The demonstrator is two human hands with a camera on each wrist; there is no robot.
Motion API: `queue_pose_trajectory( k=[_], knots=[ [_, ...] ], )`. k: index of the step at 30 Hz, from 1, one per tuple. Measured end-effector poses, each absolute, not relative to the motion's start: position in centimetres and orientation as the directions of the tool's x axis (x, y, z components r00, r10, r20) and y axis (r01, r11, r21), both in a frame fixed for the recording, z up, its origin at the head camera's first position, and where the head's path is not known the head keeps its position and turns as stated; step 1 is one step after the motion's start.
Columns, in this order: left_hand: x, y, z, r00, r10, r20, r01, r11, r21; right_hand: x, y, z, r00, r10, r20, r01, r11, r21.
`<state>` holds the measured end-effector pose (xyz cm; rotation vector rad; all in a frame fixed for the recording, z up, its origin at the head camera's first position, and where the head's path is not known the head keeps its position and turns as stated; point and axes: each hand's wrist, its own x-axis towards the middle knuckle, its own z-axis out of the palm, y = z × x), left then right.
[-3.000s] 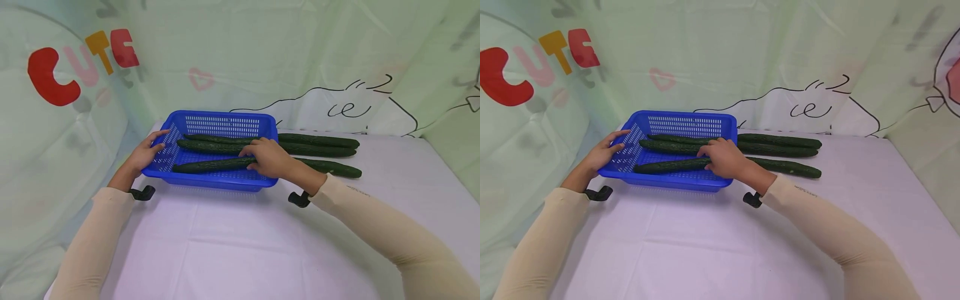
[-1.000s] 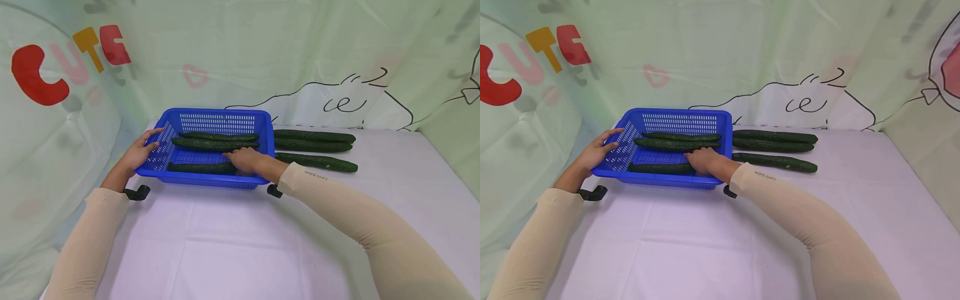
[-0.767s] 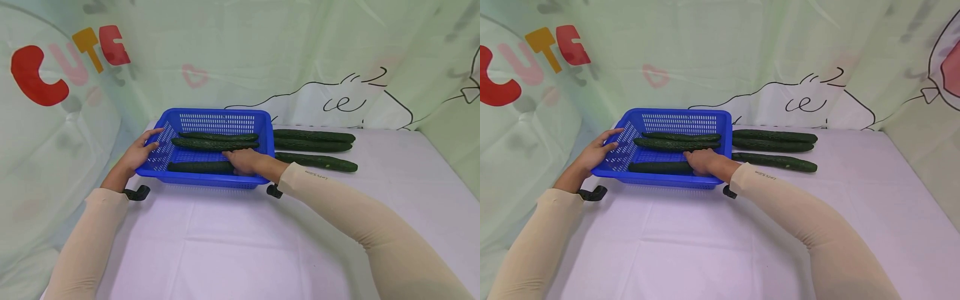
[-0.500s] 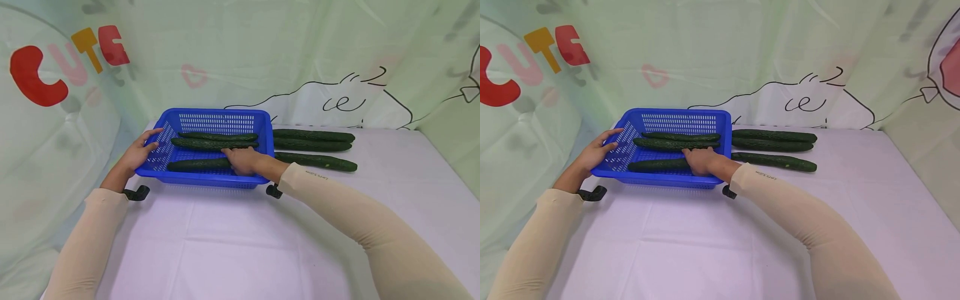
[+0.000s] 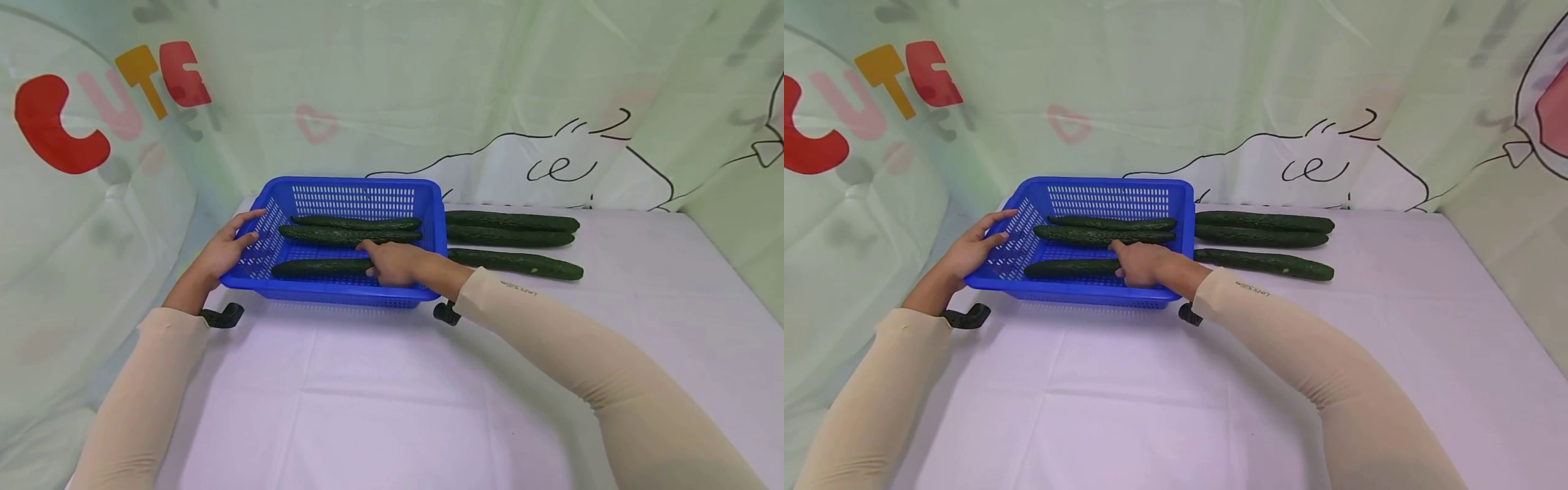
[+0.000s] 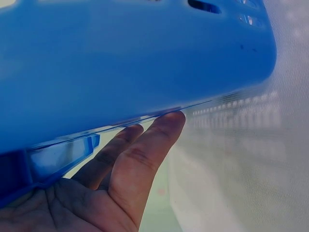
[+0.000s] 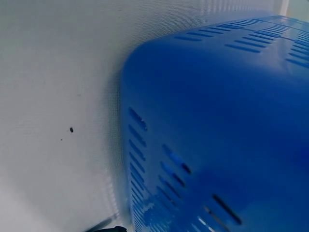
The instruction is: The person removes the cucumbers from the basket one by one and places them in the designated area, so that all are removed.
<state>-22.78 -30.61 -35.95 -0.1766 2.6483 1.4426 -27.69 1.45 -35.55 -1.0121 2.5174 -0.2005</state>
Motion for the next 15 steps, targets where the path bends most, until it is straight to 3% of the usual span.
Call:
queue_pose_trajectory(
  k=[7,15],
  knots=[
    [-22.73,-30.56,-35.88,-0.988,-0.033,-0.152,-0.147,0.525,0.838,-27.58,1.71,-35.29,-0.65,-0.731,-0.208,-0.666,0.68,-0.307],
    [-22.75,-30.58,-35.89,-0.988,-0.032,-0.153,-0.147,0.526,0.838,-27.28,2.01,-34.93,-0.609,-0.787,-0.099,-0.732,0.605,-0.314]
  ],
)
